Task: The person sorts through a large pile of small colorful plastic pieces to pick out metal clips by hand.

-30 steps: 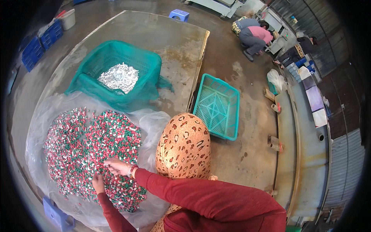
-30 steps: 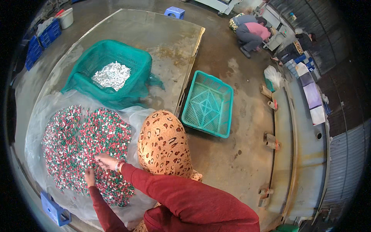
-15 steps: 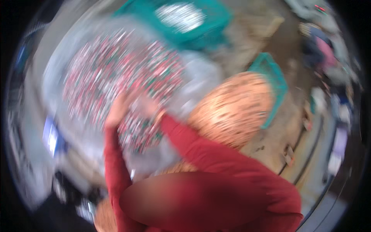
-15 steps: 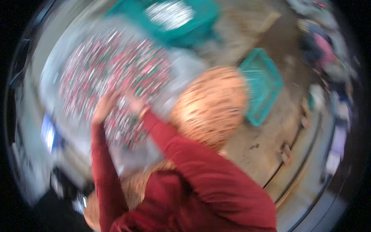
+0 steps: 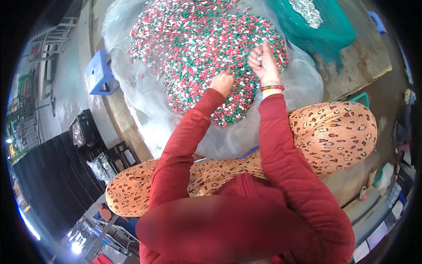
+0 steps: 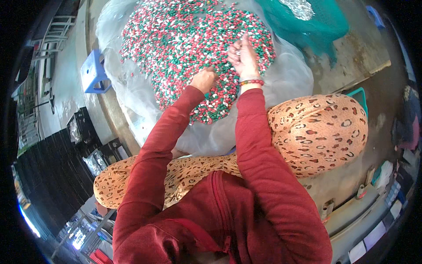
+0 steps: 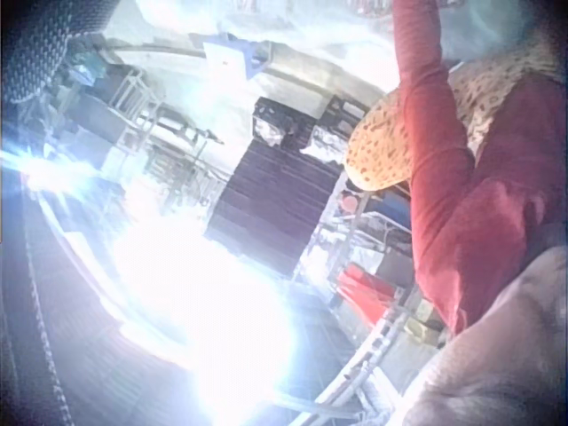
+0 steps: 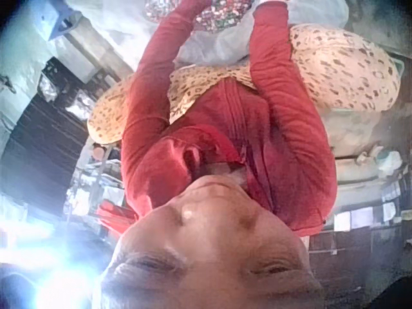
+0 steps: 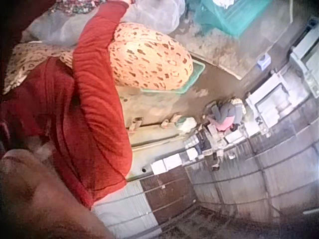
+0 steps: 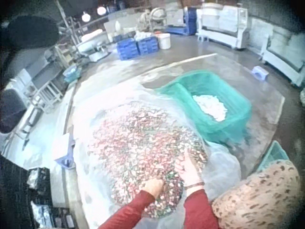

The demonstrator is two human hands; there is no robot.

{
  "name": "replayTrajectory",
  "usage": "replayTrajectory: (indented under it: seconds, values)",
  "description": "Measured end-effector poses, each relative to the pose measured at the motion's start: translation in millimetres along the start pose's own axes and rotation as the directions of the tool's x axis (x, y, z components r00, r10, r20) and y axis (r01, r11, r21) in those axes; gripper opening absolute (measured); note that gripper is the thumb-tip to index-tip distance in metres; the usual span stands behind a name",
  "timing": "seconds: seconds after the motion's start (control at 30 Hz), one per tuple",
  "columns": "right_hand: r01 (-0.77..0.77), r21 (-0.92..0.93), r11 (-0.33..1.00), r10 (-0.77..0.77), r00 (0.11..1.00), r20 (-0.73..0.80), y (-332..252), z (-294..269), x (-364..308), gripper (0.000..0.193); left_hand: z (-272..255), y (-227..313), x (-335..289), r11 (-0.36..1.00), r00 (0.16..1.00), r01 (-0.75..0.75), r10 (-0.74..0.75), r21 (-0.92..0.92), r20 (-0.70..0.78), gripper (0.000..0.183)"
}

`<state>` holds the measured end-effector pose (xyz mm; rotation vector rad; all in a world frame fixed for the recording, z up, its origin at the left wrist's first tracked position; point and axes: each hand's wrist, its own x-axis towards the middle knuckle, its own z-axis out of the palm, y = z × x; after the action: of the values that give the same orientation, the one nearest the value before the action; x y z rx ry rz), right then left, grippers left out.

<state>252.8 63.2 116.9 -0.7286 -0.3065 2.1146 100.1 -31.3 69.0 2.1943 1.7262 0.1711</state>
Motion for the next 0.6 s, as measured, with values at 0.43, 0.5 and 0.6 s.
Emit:
replayTrajectory:
  seconds: [0.43,0.5,0.6]
  values:
    - [-0.078,-0.175,0.982,0.082,0.997,0.013,1,3,-10,0.032,-39,-66,-17,0.268,0.884,0.467,-0.122,-0.843,0.451,0.022]
    - [-0.156,-0.493,0.856,0.135,0.988,-0.078,7,0,-11,0.023,-65,-52,-20,0.145,0.884,0.466,-0.124,-0.873,0.451,0.024]
    - [-0.194,-0.687,0.701,0.19,0.978,-0.083,19,-17,-9,0.021,-81,-46,-19,-0.096,0.866,0.5,0.032,-0.861,0.499,0.026]
